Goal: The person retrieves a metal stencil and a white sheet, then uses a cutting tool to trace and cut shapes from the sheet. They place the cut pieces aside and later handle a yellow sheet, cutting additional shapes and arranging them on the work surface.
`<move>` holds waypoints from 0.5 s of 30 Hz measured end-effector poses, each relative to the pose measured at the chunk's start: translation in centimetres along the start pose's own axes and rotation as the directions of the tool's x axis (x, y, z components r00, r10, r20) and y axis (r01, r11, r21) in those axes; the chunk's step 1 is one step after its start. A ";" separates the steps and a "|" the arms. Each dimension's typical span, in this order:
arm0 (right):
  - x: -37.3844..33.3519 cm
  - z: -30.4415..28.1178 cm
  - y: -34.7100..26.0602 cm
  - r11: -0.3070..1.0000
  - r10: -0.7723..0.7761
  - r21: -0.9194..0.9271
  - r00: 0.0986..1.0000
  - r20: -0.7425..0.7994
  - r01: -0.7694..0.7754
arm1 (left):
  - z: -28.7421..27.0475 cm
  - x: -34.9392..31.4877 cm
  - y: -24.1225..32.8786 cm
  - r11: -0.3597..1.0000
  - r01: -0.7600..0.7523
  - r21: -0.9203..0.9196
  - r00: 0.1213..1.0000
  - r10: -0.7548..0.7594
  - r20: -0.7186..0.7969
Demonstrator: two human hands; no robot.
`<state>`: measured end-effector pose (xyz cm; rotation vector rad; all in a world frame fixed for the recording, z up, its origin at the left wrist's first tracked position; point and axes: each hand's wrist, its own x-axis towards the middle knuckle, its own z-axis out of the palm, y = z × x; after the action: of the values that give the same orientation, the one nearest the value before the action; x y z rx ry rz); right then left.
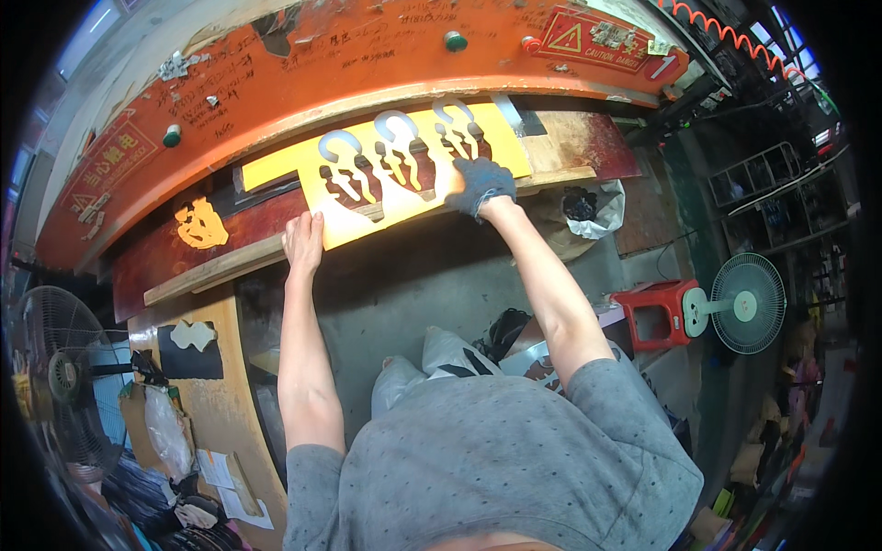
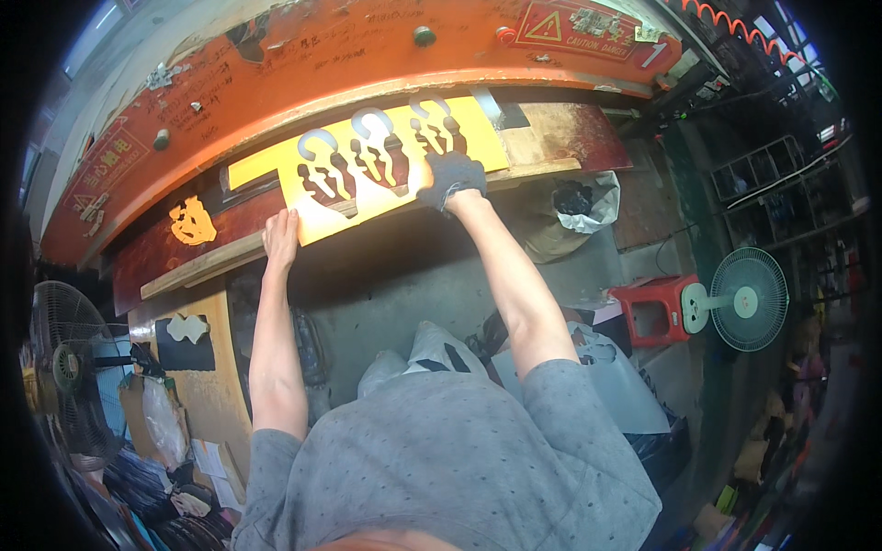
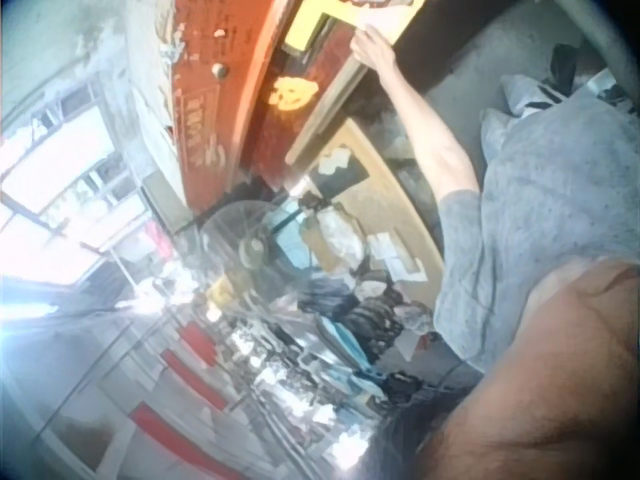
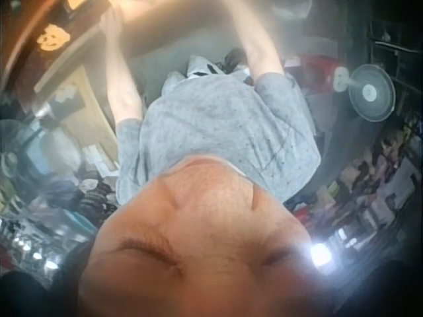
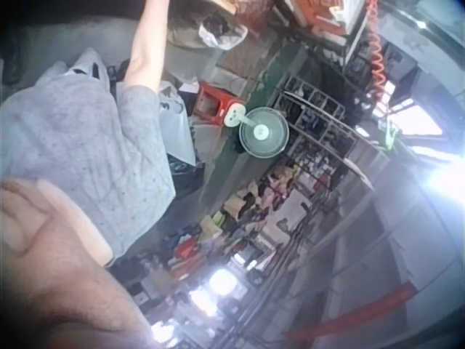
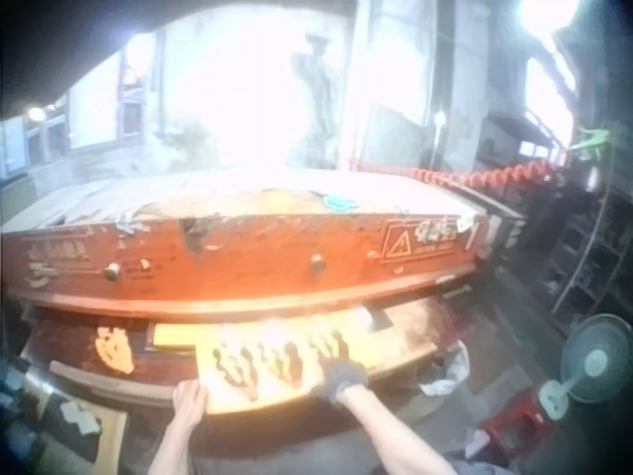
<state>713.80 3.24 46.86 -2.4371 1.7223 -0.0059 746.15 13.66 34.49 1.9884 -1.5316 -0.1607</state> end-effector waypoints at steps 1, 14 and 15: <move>-0.3 -0.2 -0.2 1.000 -0.009 -0.014 0.991 -0.134 0.007 | -0.1 0.1 0.0 1.000 0.019 -0.001 0.999 -0.019 0.030; -7.2 1.0 -0.7 1.000 0.023 0.006 0.998 0.066 -0.024 | -2.1 -7.8 -0.1 0.941 0.011 -0.338 0.990 -0.058 -0.128; -7.2 0.4 -0.5 0.999 0.003 0.036 0.980 0.199 -0.011 | -2.2 -8.6 0.1 0.959 -0.043 -0.281 0.982 -0.012 -0.190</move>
<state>711.86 10.19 47.20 -2.3161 1.6292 0.1988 744.26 22.33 33.99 1.7125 -1.3206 -0.1687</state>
